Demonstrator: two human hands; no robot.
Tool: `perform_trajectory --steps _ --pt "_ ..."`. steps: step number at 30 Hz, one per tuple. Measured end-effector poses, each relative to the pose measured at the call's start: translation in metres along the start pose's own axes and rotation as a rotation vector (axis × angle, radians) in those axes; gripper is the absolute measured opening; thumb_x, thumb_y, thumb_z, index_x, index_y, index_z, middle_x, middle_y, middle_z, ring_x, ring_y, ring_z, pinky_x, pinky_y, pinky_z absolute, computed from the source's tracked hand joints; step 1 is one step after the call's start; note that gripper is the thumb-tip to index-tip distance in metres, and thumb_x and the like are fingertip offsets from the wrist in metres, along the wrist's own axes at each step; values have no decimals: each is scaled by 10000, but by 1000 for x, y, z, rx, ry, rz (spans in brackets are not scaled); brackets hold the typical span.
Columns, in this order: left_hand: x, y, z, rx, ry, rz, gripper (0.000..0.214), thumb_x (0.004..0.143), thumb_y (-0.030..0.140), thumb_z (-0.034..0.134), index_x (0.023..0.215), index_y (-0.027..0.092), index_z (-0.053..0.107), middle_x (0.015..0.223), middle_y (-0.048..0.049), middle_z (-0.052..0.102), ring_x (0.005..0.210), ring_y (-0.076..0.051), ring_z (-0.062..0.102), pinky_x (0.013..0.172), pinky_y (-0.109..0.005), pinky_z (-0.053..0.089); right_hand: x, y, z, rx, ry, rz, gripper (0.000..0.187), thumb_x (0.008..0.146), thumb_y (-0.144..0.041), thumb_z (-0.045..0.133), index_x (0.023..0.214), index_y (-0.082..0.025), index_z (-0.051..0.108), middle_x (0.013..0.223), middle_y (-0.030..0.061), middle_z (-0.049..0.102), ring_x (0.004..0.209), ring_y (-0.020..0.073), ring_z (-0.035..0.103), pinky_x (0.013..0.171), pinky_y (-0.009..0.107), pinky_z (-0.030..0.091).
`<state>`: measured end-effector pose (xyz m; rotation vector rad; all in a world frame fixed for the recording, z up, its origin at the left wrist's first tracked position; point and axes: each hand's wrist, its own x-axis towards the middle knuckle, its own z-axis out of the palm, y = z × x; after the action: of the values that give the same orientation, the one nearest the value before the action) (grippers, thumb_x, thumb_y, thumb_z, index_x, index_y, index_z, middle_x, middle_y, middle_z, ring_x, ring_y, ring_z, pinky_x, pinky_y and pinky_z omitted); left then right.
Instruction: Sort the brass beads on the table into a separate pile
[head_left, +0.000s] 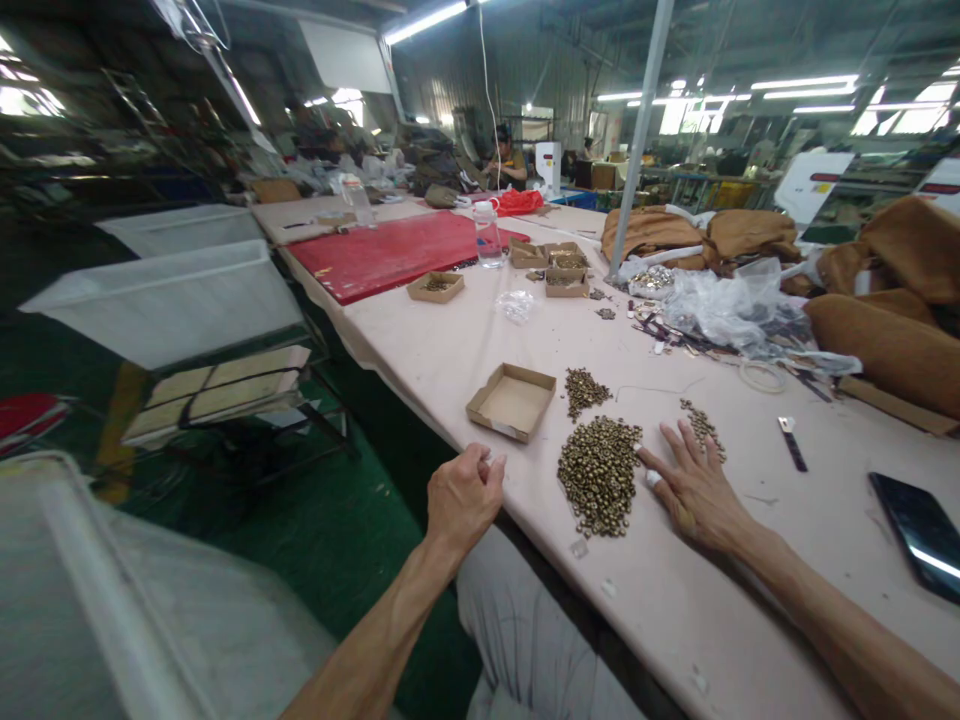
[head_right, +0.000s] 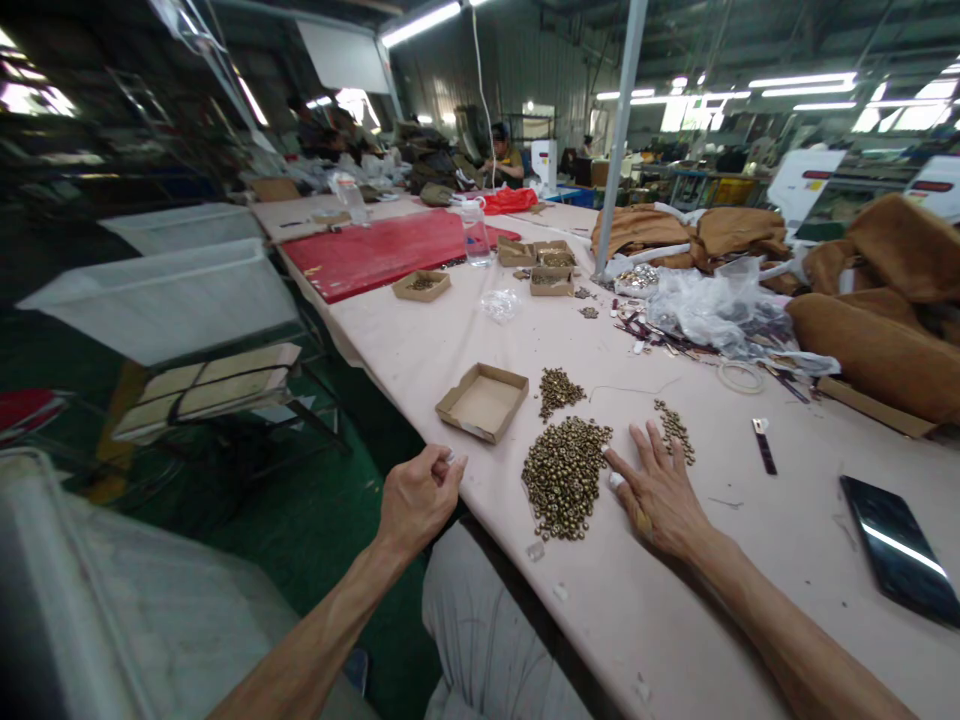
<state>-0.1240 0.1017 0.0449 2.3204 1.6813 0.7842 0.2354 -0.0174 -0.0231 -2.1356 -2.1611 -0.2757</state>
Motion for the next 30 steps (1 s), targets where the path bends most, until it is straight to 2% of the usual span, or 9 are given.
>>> perform_trajectory --steps 6,13,20,30 --pt "0 0 1 16 2 16 246 928 423 547 951 199 646 736 -31 704 684 -178 675 659 -254 444 16 0 5 -10 -14 39 547 998 -434 372 1541 -370 378 1690 43 91 1531 396 -32 1159 681 101" --pt "1 -1 1 6 9 17 238 920 408 555 958 194 651 706 -25 692 674 -181 669 667 -257 452 22 -3 4 -39 -19 72 563 994 -445 372 1552 -373 353 1688 55 110 1531 396 -22 1166 674 54" --pt "0 -4 4 6 3 30 245 924 420 551 952 197 648 710 -23 689 669 -176 661 650 -252 432 33 1 8 -46 -21 115 551 1004 -450 346 1547 -359 367 1672 94 162 1533 389 -14 1160 677 82" --pt "1 -4 5 31 -6 34 244 926 422 556 946 195 642 716 -18 688 672 -169 660 656 -248 429 28 -5 8 -73 15 115 571 996 -443 371 1557 -344 350 1669 103 177 1530 399 4 1155 688 77"
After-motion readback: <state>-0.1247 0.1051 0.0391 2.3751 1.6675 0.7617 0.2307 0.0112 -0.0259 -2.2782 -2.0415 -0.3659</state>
